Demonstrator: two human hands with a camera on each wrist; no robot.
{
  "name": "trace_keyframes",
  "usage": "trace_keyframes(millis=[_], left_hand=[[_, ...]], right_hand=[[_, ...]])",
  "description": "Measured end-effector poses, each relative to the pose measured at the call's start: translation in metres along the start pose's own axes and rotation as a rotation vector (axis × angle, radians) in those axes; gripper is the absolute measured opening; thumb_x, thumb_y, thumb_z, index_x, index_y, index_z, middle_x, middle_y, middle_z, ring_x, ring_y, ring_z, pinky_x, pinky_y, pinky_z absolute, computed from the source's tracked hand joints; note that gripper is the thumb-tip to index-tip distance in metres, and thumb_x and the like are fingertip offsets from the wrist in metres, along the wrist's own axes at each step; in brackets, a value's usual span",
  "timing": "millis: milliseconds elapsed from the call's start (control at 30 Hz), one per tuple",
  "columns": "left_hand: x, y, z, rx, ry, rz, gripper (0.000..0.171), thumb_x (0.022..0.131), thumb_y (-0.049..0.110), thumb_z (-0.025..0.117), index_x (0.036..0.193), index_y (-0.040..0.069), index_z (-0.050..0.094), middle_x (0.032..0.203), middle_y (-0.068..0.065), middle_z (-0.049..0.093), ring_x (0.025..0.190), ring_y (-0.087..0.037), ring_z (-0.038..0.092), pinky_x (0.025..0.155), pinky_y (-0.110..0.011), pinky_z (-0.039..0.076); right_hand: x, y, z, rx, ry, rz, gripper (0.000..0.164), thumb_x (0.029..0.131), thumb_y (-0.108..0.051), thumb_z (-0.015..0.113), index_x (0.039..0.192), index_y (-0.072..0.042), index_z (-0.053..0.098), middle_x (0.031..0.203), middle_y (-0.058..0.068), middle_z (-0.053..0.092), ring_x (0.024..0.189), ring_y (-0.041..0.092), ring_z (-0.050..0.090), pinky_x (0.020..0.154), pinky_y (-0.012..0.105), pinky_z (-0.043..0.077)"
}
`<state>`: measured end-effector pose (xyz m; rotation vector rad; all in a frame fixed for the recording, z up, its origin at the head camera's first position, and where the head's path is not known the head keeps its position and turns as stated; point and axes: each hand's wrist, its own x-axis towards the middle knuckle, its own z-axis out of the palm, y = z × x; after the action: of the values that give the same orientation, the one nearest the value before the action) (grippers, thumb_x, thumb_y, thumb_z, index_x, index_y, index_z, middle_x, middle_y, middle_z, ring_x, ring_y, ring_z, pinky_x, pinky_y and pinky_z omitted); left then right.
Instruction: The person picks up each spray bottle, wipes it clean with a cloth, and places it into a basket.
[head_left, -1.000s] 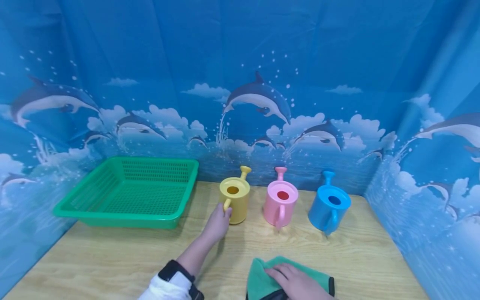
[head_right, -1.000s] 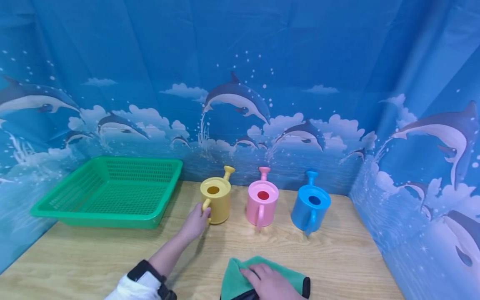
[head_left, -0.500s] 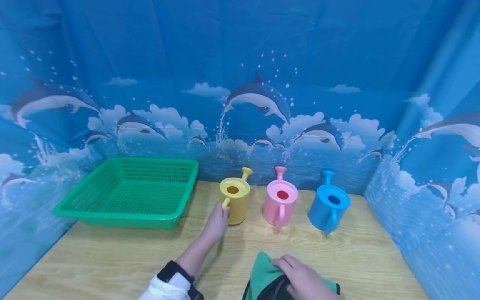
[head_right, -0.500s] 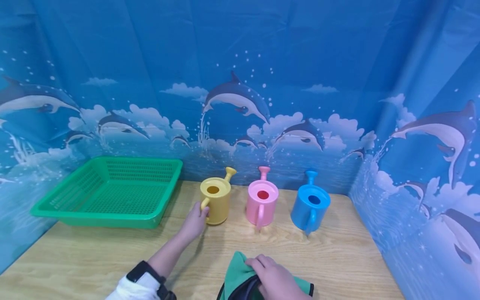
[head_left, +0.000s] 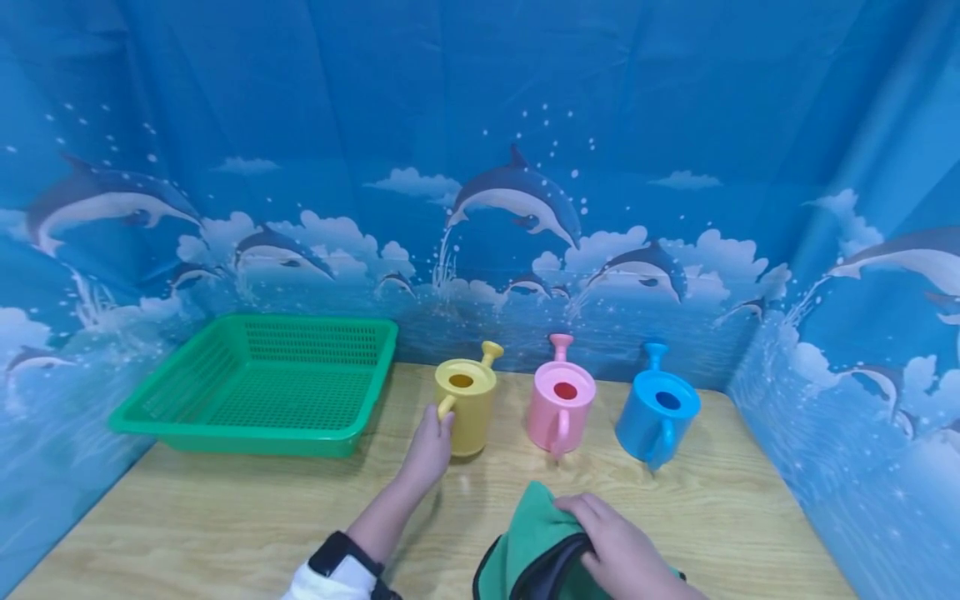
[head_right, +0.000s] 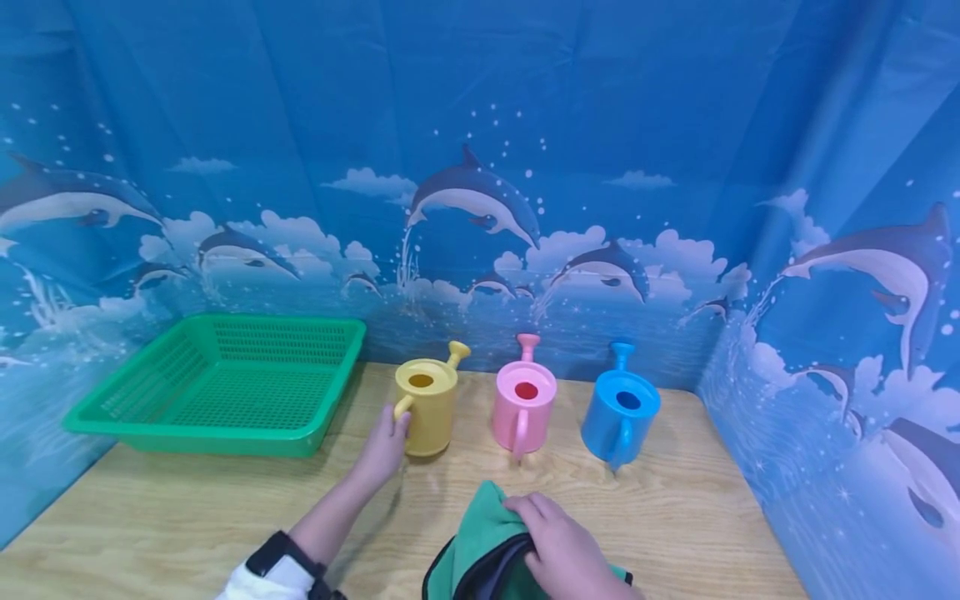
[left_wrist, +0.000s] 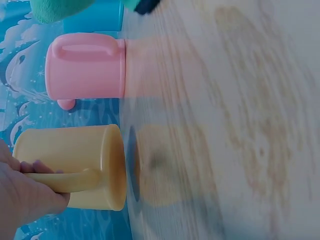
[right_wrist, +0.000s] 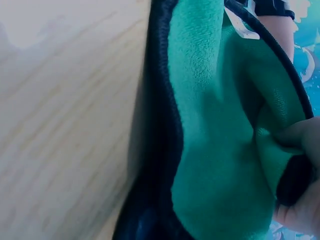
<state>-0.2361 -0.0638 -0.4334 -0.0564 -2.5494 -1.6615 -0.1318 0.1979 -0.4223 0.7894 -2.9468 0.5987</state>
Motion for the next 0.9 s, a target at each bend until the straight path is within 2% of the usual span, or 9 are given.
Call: trace_keyframes(millis=[233, 367, 467, 700, 900], left_hand=[[-0.01, 0.003, -0.004, -0.086, 0.045, -0.012, 0.024, 0.105, 0.022, 0.036, 0.107, -0.001, 0.042, 0.086, -0.009, 0.045, 0.08, -0.022, 0.047, 0.071, -0.035, 0.043], [-0.017, 0.006, -0.006, -0.127, 0.059, -0.027, 0.026, 0.105, 0.025, 0.036, 0.108, 0.001, 0.043, 0.089, -0.01, 0.047, 0.085, -0.023, 0.05, 0.075, -0.037, 0.046], [-0.022, 0.009, -0.007, -0.179, 0.065, -0.017, 0.025, 0.105, 0.025, 0.036, 0.107, 0.001, 0.043, 0.088, -0.009, 0.046, 0.083, -0.021, 0.048, 0.074, -0.035, 0.046], [-0.034, 0.02, -0.008, -0.376, 0.064, 0.028, 0.019, 0.105, 0.017, 0.036, 0.093, 0.003, 0.04, 0.078, -0.003, 0.04, 0.071, -0.015, 0.04, 0.066, -0.027, 0.041], [-0.045, 0.029, -0.007, -0.44, 0.052, 0.03, 0.018, 0.104, 0.016, 0.037, 0.092, 0.003, 0.042, 0.076, -0.003, 0.042, 0.072, -0.013, 0.043, 0.068, -0.024, 0.041]], right_hand=[[0.001, -0.006, -0.01, 0.051, 0.08, 0.126, 0.049, 0.08, 0.002, 0.064, 0.125, -0.015, 0.055, 0.116, -0.003, 0.058, 0.109, 0.019, 0.06, 0.092, 0.043, 0.051], [0.003, -0.009, -0.014, 0.067, 0.173, 0.184, 0.049, 0.079, 0.003, 0.064, 0.123, -0.017, 0.057, 0.115, -0.004, 0.06, 0.108, 0.017, 0.06, 0.093, 0.043, 0.051], [0.004, -0.01, -0.018, 0.109, 0.241, 0.214, 0.052, 0.076, 0.006, 0.062, 0.124, -0.015, 0.058, 0.117, -0.001, 0.06, 0.11, 0.018, 0.06, 0.093, 0.045, 0.05], [0.011, -0.01, -0.03, 0.217, 0.376, 0.216, 0.057, 0.073, 0.01, 0.058, 0.127, -0.008, 0.055, 0.12, 0.005, 0.059, 0.113, 0.024, 0.056, 0.093, 0.05, 0.048], [0.019, -0.012, -0.038, 0.271, 0.46, 0.217, 0.059, 0.072, 0.012, 0.056, 0.128, -0.005, 0.053, 0.119, 0.01, 0.058, 0.112, 0.027, 0.056, 0.093, 0.052, 0.046]])
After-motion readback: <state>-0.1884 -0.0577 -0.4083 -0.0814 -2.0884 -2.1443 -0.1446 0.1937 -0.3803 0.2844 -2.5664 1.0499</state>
